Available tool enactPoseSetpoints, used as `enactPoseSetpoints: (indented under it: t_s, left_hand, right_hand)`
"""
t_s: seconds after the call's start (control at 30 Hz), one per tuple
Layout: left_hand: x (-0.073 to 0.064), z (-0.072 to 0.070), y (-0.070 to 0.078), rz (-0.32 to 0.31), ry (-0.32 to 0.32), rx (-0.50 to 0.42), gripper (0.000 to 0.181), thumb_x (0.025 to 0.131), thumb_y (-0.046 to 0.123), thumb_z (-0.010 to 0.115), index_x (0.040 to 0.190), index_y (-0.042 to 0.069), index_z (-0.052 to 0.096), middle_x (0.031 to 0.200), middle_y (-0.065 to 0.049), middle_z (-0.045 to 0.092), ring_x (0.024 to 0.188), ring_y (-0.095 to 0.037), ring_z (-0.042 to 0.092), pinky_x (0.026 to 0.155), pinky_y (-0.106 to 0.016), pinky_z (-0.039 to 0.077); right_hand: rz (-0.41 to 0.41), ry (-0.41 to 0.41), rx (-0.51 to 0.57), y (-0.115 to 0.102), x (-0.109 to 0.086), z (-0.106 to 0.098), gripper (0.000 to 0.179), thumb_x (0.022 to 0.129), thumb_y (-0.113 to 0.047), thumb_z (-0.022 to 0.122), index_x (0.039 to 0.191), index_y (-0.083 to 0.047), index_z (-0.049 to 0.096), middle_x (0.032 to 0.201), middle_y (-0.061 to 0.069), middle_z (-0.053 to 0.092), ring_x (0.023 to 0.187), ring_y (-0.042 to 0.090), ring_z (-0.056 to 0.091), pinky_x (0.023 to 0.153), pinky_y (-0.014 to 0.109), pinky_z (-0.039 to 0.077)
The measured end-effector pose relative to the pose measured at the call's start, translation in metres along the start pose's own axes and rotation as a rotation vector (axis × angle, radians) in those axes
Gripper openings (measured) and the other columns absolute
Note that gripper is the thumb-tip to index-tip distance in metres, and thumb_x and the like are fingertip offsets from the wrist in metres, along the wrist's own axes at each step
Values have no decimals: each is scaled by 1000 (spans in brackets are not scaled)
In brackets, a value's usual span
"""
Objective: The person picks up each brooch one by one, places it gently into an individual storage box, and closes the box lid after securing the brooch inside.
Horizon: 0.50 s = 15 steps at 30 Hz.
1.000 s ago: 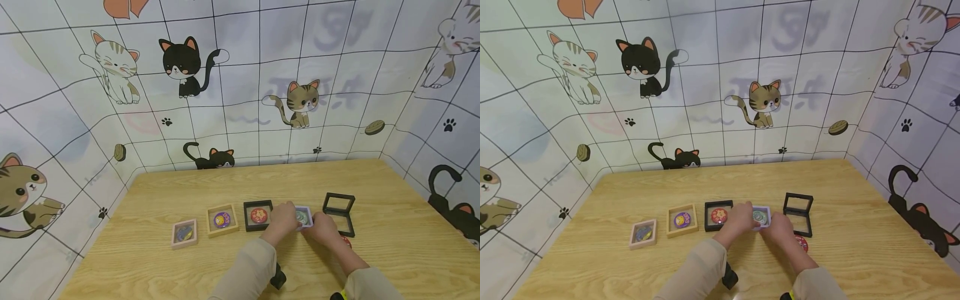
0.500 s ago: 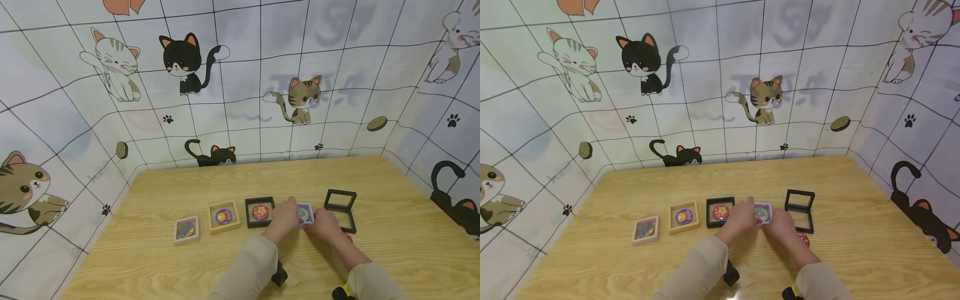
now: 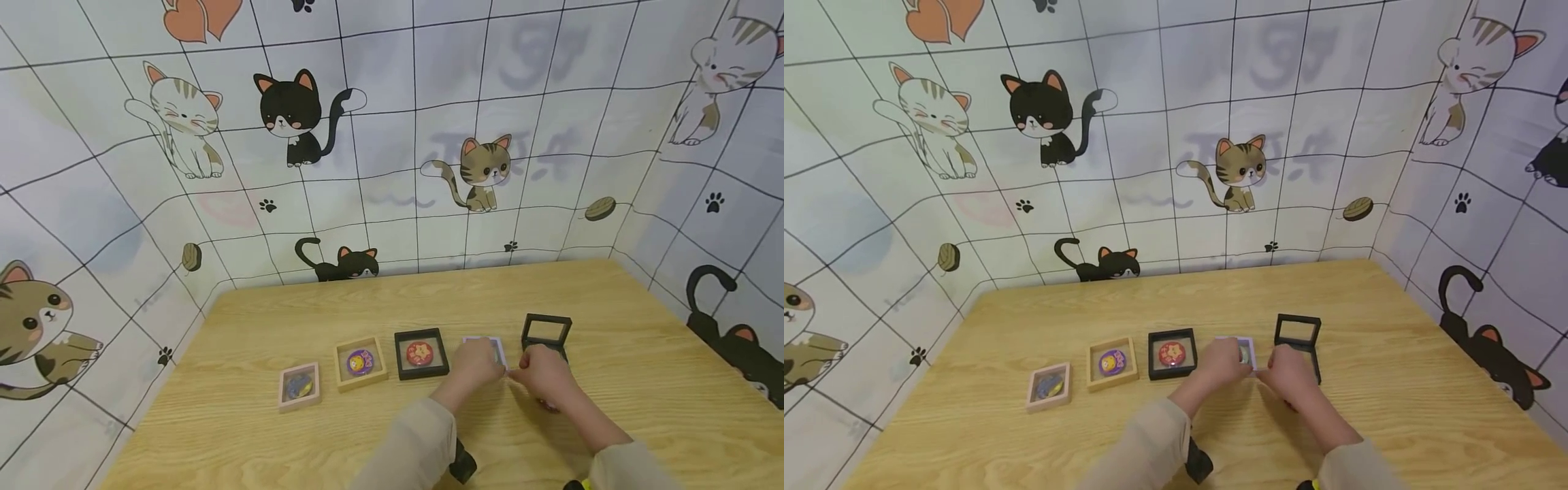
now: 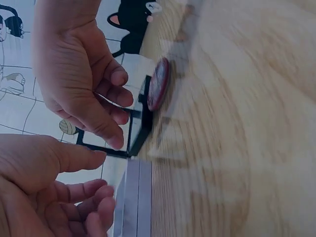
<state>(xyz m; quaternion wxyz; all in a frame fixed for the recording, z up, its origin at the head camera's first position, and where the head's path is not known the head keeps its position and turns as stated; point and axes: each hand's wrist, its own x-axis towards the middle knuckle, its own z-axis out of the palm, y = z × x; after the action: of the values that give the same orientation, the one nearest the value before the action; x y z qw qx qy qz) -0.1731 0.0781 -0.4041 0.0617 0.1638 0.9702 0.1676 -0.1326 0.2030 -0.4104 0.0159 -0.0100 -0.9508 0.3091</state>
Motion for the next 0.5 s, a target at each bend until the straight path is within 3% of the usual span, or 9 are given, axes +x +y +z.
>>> enactPoseSetpoints:
  t_s: [0.13, 0.23, 0.5]
  left_hand:
    - [-7, 2, 9, 41, -63, -139, 46, 78, 20, 65, 46, 12, 34, 40, 6, 24, 36, -6, 21, 35, -19, 19]
    - [-11, 6, 15, 72, -81, -151, 52, 78, 19, 65, 42, 13, 28, 36, 7, 17, 33, -6, 13, 33, -19, 14]
    - [-15, 17, 25, 81, -76, -212, 53, 76, 23, 69, 43, 13, 29, 37, 7, 20, 33, -6, 19, 33, -19, 18]
  right_hand:
    - [4, 1, -27, 8, -11, -15, 15, 78, -6, 64, 69, 0, 53, 55, 2, 51, 46, 13, 47, 46, 27, 38]
    - [16, 1, -75, 14, -16, -22, 13, 76, -6, 64, 71, 2, 55, 62, 4, 53, 52, 15, 47, 48, 29, 39]
    - [66, 33, -89, 27, -27, -25, 22, 75, -9, 66, 62, -5, 49, 55, 0, 47, 48, 14, 43, 46, 28, 33]
